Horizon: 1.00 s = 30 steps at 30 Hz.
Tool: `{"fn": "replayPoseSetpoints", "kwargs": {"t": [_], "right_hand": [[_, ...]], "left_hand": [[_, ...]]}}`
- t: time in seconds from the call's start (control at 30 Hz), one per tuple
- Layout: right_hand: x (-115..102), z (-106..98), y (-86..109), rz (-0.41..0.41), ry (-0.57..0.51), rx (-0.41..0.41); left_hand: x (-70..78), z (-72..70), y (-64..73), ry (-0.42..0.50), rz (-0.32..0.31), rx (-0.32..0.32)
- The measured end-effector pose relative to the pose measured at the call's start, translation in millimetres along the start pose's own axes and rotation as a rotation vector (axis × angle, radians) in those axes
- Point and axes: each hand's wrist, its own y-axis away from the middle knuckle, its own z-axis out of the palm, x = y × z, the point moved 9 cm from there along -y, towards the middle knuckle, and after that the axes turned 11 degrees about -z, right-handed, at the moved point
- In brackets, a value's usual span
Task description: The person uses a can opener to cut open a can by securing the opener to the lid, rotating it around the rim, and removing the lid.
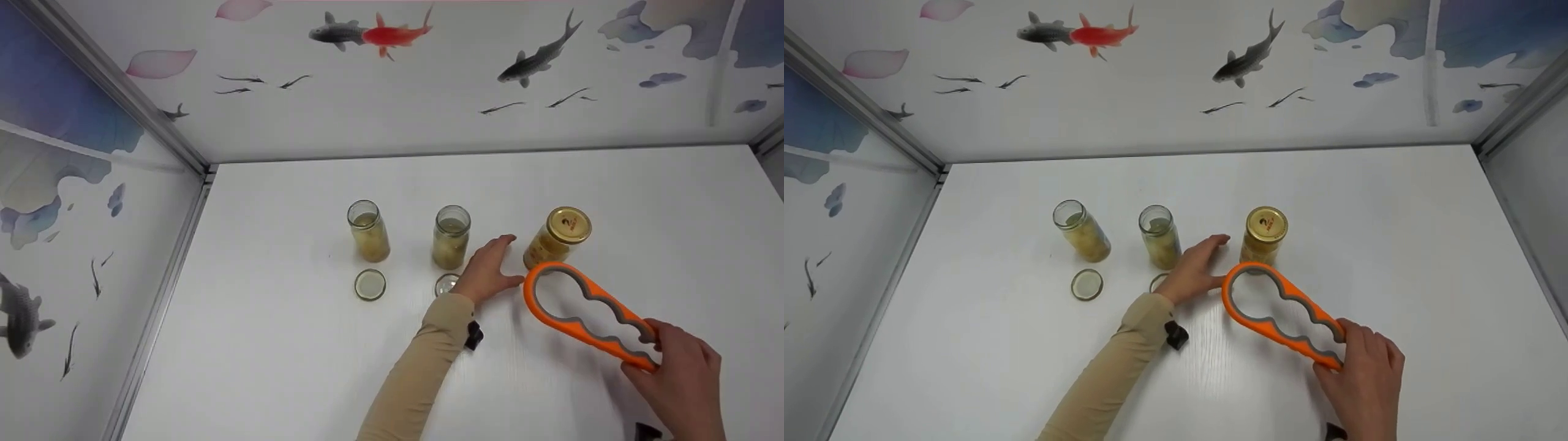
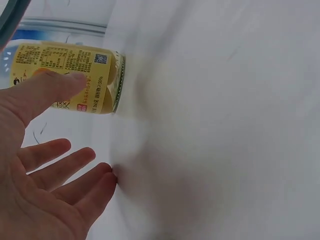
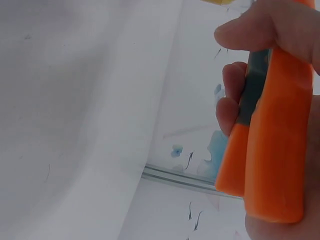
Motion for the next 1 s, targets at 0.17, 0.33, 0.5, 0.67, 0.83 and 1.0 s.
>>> {"fn": "replayPoseSetpoints", "kwargs": {"t": [0.17,0.33,0.5,0.67,0.83,1.0], "right_hand": [[5.6,-0.6,1.1,0.058,0.017,-0.015],[10.9,-1.7,2.0,0.107,0.032,-0.014],[15.7,-3.1,3.4,0.143,0.049,-0.013],[21.0,-2.8,6.2,0.199,0.045,-0.031],[20.7,-5.7,7.1,0.193,0.047,-0.018],[17.2,-10.0,6.7,0.153,0.035,-0.009]], "left_hand": [[6.8,2.1,-9.1,0.039,0.007,-0.027],[11.8,5.8,-15.5,0.072,-0.003,-0.034],[27.0,14.1,-19.7,0.043,0.007,-0.037],[39.2,17.4,-22.2,0.054,0.017,0.01],[45.4,17.2,-24.4,0.177,0.038,0.061],[50.1,14.5,-24.4,0.24,0.105,0.107]]}}
